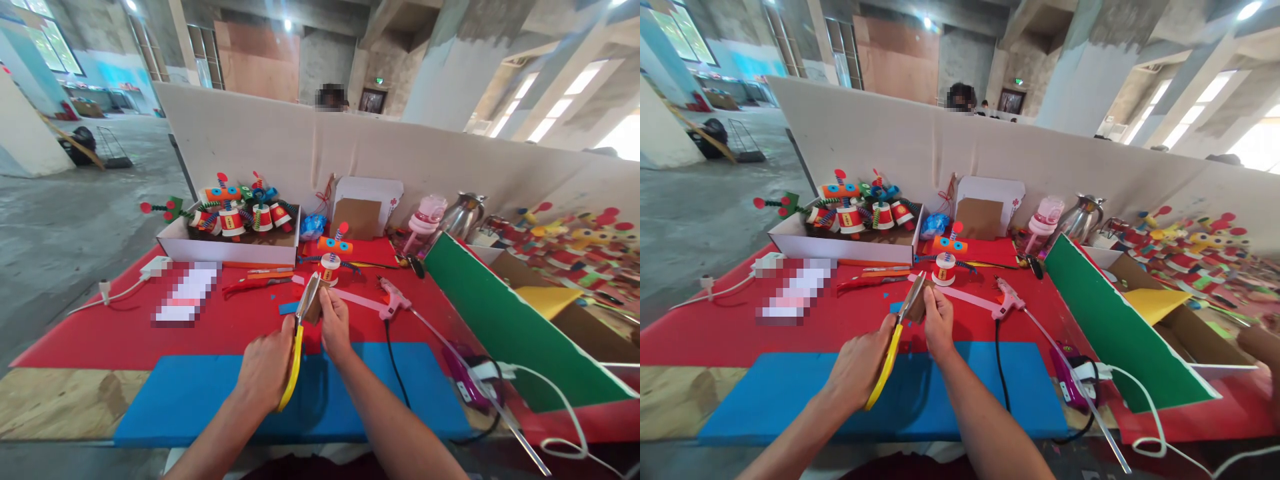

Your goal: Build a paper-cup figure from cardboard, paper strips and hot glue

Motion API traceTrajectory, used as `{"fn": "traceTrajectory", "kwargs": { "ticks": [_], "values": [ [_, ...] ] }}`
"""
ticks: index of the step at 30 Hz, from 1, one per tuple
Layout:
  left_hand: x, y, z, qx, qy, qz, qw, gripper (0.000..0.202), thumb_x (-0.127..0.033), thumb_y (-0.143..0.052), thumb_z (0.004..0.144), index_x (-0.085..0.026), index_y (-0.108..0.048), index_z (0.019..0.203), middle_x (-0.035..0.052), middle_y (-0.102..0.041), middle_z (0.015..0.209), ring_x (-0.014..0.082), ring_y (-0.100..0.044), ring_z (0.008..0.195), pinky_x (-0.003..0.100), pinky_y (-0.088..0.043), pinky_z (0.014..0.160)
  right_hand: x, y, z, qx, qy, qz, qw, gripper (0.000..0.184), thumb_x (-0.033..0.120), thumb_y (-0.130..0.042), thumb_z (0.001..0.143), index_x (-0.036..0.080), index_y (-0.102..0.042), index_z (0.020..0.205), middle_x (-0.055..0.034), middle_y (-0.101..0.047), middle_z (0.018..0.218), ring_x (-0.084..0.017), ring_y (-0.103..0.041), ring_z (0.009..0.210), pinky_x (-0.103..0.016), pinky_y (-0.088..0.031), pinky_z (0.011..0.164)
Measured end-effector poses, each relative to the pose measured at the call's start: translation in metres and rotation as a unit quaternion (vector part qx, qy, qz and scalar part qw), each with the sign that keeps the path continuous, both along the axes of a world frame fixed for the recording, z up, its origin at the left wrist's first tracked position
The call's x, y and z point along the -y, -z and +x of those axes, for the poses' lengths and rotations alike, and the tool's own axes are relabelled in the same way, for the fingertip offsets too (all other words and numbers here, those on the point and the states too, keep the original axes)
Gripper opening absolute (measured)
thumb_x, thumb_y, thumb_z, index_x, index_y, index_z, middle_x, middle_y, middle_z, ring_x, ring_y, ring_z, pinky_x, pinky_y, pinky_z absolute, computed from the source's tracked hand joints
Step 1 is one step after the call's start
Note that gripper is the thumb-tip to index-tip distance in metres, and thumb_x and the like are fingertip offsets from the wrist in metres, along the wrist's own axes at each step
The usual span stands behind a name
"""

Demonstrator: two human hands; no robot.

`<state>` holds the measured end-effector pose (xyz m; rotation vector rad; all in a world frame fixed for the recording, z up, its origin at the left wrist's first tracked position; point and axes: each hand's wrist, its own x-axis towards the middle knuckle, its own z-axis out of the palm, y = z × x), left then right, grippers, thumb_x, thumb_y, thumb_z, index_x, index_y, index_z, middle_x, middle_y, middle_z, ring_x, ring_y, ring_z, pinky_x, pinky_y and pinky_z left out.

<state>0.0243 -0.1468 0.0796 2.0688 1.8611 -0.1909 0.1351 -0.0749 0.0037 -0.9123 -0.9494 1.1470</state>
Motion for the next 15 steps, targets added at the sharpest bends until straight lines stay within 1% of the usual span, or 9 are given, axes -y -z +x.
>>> {"fn": "traceTrajectory", "kwargs": {
  "ticks": [6, 10, 13, 15],
  "values": [
    [-0.001, 0.002, 0.003, 0.012, -0.006, -0.003, 1.000, 0.038, -0.013, -0.035, 0.089, -0.014, -0.037, 0.127, 0.0122, -0.071, 0.092, 0.0314, -0.070, 0.089, 0.037, -0.049, 0.070, -0.001, 0.000, 0.000, -0.021, 0.003, -0.006, 1.000, 0.040, 0.056, -0.064, 0.075, 0.019, -0.053, 0.062, 0.0041, -0.046, 0.059, -0.010, -0.039, 0.056, -0.022, -0.032, 0.051],
    [0.000, 0.006, 0.004, 0.027, -0.017, -0.001, 0.999, 0.039, -0.014, -0.036, 0.089, -0.015, -0.036, 0.128, 0.0115, -0.071, 0.087, 0.0287, -0.070, 0.086, 0.032, -0.046, 0.067, 0.001, -0.001, -0.001, -0.018, 0.008, -0.003, 1.000, 0.040, 0.056, -0.063, 0.075, 0.019, -0.056, 0.066, 0.0032, -0.049, 0.062, -0.010, -0.040, 0.057, -0.023, -0.034, 0.053],
    [-0.001, 0.014, 0.000, 0.065, -0.049, 0.022, 0.996, 0.037, -0.015, -0.037, 0.088, -0.017, -0.038, 0.125, 0.0075, -0.069, 0.077, 0.0254, -0.069, 0.077, 0.028, -0.042, 0.061, 0.004, -0.003, -0.002, 0.006, -0.001, 0.005, 1.000, 0.044, 0.058, -0.062, 0.076, 0.019, -0.051, 0.060, 0.0042, -0.044, 0.057, -0.009, -0.037, 0.053, -0.022, -0.031, 0.048],
    [-0.003, 0.023, -0.008, 0.113, -0.061, 0.057, 0.990, 0.035, -0.017, -0.040, 0.087, -0.019, -0.039, 0.122, 0.0035, -0.066, 0.070, 0.0224, -0.067, 0.067, 0.025, -0.038, 0.055, 0.004, -0.005, -0.002, 0.025, -0.001, -0.001, 1.000, 0.047, 0.060, -0.061, 0.076, 0.020, -0.045, 0.056, 0.0058, -0.039, 0.051, -0.008, -0.033, 0.048, -0.022, -0.028, 0.044]
  ]
}}
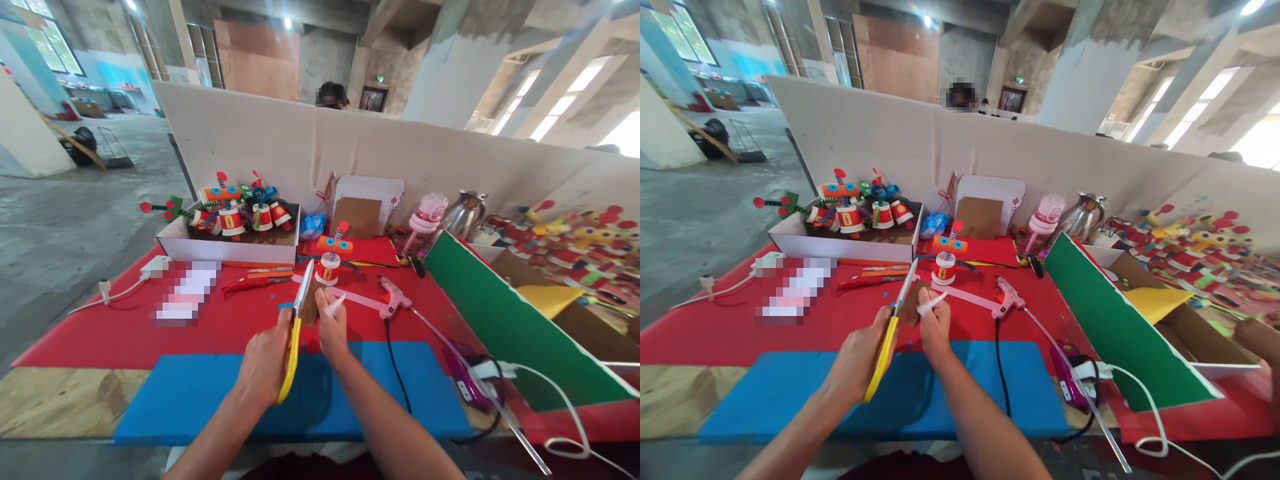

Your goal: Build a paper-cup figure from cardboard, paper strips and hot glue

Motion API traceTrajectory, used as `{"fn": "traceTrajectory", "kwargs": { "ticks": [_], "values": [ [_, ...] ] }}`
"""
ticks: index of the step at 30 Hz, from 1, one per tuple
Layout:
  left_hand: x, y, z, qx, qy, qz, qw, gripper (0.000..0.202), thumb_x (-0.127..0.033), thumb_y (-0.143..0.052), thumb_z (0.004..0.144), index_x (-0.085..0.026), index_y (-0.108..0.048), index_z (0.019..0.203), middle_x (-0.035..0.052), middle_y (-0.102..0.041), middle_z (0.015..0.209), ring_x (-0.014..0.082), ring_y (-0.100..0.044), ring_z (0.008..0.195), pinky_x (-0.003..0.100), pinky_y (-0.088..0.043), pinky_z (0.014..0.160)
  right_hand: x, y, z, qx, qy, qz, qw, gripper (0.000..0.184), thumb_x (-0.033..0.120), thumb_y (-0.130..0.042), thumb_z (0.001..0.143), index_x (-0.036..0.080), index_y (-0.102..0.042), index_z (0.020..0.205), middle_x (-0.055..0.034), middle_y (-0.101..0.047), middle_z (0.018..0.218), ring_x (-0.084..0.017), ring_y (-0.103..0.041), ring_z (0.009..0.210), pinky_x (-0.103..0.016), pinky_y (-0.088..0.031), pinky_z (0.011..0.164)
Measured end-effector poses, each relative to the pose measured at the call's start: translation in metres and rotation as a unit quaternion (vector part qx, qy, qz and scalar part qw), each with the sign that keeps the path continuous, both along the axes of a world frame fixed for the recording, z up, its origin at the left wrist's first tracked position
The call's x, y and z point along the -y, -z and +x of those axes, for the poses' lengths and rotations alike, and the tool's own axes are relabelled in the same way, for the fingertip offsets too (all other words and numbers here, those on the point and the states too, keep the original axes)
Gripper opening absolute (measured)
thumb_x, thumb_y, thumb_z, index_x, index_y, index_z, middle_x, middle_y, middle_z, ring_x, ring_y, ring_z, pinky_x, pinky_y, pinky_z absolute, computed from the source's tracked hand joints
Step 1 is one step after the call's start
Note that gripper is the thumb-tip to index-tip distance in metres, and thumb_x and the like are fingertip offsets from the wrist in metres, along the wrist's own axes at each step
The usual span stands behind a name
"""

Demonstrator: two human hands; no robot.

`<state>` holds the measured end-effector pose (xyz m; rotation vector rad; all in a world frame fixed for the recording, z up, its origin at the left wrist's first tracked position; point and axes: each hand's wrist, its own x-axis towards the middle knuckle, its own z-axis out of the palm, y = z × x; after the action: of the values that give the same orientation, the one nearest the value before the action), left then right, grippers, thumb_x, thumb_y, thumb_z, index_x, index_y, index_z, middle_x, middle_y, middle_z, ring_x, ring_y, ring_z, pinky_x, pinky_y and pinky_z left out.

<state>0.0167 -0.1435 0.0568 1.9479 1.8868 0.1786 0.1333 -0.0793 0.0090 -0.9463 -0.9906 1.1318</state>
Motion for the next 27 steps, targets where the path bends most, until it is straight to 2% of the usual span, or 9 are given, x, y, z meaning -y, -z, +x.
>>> {"fn": "traceTrajectory", "kwargs": {
  "ticks": [4, 7, 11, 14, 20, 27],
  "values": [
    [-0.004, 0.015, -0.020, 0.045, -0.039, 0.130, 0.990, 0.033, -0.024, -0.042, 0.087, -0.021, -0.040, 0.120, -0.0018, -0.060, 0.061, 0.0194, -0.063, 0.056, 0.024, -0.033, 0.051, -0.005, -0.006, 0.006, -0.004, 0.027, -0.025, 0.999, 0.051, 0.062, -0.063, 0.072, 0.021, -0.040, 0.054, 0.0083, -0.033, 0.045, -0.006, -0.030, 0.041, -0.021, -0.024, 0.038],
    [-0.006, 0.015, -0.029, 0.061, -0.089, 0.171, 0.979, 0.034, -0.029, -0.039, 0.089, -0.020, -0.038, 0.122, -0.0031, -0.057, 0.058, 0.0185, -0.061, 0.053, 0.024, -0.032, 0.050, -0.010, -0.010, 0.011, -0.030, 0.046, -0.015, 0.998, 0.046, 0.058, -0.067, 0.071, 0.020, -0.046, 0.057, 0.0072, -0.042, 0.050, -0.006, -0.036, 0.043, -0.019, -0.029, 0.038],
    [-0.004, 0.011, -0.028, 0.129, -0.086, 0.137, 0.978, 0.034, -0.033, -0.038, 0.088, -0.020, -0.039, 0.119, -0.0049, -0.053, 0.054, 0.0165, -0.057, 0.048, 0.023, -0.035, 0.049, -0.011, -0.009, 0.011, -0.066, 0.021, -0.004, 0.998, 0.034, 0.051, -0.070, 0.072, 0.019, -0.057, 0.071, 0.0061, -0.053, 0.057, -0.005, -0.042, 0.041, -0.019, -0.035, 0.040],
    [-0.003, 0.017, -0.026, 0.170, -0.072, 0.125, 0.975, 0.035, -0.035, -0.038, 0.087, -0.020, -0.040, 0.118, -0.0052, -0.053, 0.053, 0.0161, -0.056, 0.046, 0.023, -0.037, 0.048, -0.010, -0.008, 0.009, -0.098, -0.004, -0.011, 0.995, 0.032, 0.046, -0.072, 0.071, 0.019, -0.060, 0.081, 0.0046, -0.061, 0.063, -0.007, -0.049, 0.041, -0.021, -0.042, 0.042],
    [-0.003, 0.040, -0.028, 0.207, -0.059, 0.108, 0.971, 0.038, -0.039, -0.043, 0.088, -0.022, -0.044, 0.121, -0.0024, -0.062, 0.062, 0.0166, -0.064, 0.055, 0.025, -0.049, 0.056, -0.008, -0.007, 0.008, -0.141, -0.032, -0.031, 0.989, 0.031, 0.038, -0.077, 0.068, 0.021, -0.054, 0.082, 0.0045, -0.066, 0.066, -0.012, -0.061, 0.048, -0.027, -0.054, 0.053],
    [-0.005, 0.045, -0.032, 0.210, -0.059, 0.105, 0.970, 0.042, -0.044, -0.044, 0.088, -0.021, -0.046, 0.123, 0.0002, -0.065, 0.066, 0.0184, -0.067, 0.059, 0.028, -0.053, 0.059, -0.009, -0.007, 0.011, -0.175, -0.031, -0.038, 0.983, 0.032, 0.033, -0.078, 0.068, 0.021, -0.051, 0.080, 0.0032, -0.068, 0.069, -0.014, -0.068, 0.059, -0.029, -0.057, 0.064]
  ]
}}
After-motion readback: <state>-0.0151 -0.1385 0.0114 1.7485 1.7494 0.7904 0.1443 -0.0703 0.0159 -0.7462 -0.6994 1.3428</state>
